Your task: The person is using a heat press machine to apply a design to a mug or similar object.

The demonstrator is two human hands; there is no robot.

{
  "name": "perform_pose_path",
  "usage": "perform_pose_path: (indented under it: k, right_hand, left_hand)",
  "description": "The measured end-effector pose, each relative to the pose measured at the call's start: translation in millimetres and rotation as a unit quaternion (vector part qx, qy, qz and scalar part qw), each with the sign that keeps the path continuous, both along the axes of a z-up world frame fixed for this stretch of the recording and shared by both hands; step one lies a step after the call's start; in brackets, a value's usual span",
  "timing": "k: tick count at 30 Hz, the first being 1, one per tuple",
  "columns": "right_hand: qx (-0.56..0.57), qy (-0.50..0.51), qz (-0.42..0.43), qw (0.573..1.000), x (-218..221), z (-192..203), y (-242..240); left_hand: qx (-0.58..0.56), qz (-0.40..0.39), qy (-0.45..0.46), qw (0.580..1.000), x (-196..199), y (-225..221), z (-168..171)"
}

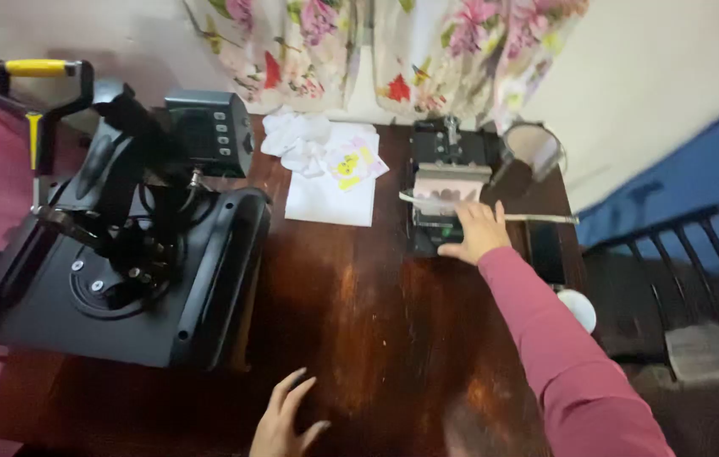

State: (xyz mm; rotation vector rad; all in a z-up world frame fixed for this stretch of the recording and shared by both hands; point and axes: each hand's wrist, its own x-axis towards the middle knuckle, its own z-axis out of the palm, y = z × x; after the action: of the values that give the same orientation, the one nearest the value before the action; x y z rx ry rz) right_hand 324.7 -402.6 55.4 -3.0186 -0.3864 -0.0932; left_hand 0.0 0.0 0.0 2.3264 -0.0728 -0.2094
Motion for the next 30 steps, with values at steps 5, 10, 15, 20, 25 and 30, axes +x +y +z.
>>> perform_pose_path:
  k: [5,10,15,20,25,30]
  right_hand:
    - [-0.028,0.026,0.009,0.999,-11,36,24]
    - [-0.061,0.044,-0.015,0.997,4,18,35]
    - [-0.027,-0.014,-0.008,1.0,-1,8,38]
    - [-0.015,0.012,-0.008,1.0,-35,20,71]
    - [0.018,-0.01,0.014,1.0,-70,17,97]
    - [0.007,0.024,0.024,0.999,-110,18,126]
  left_hand:
    - [0.022,0.03,0.035,0.999,-34,21,-68]
    - [0.021,0.047,0.03,0.998,-52,21,-84]
    - [0.037,0.05,0.07,0.996,-55,28,-83]
    - [0.062,0.07,0.031,0.995,-45,21,-31]
    - [0.032,0.071,-0.003,0.997,-26,9,12]
    - [-0.002,0.094,-0.015,0.995,-12,-7,50]
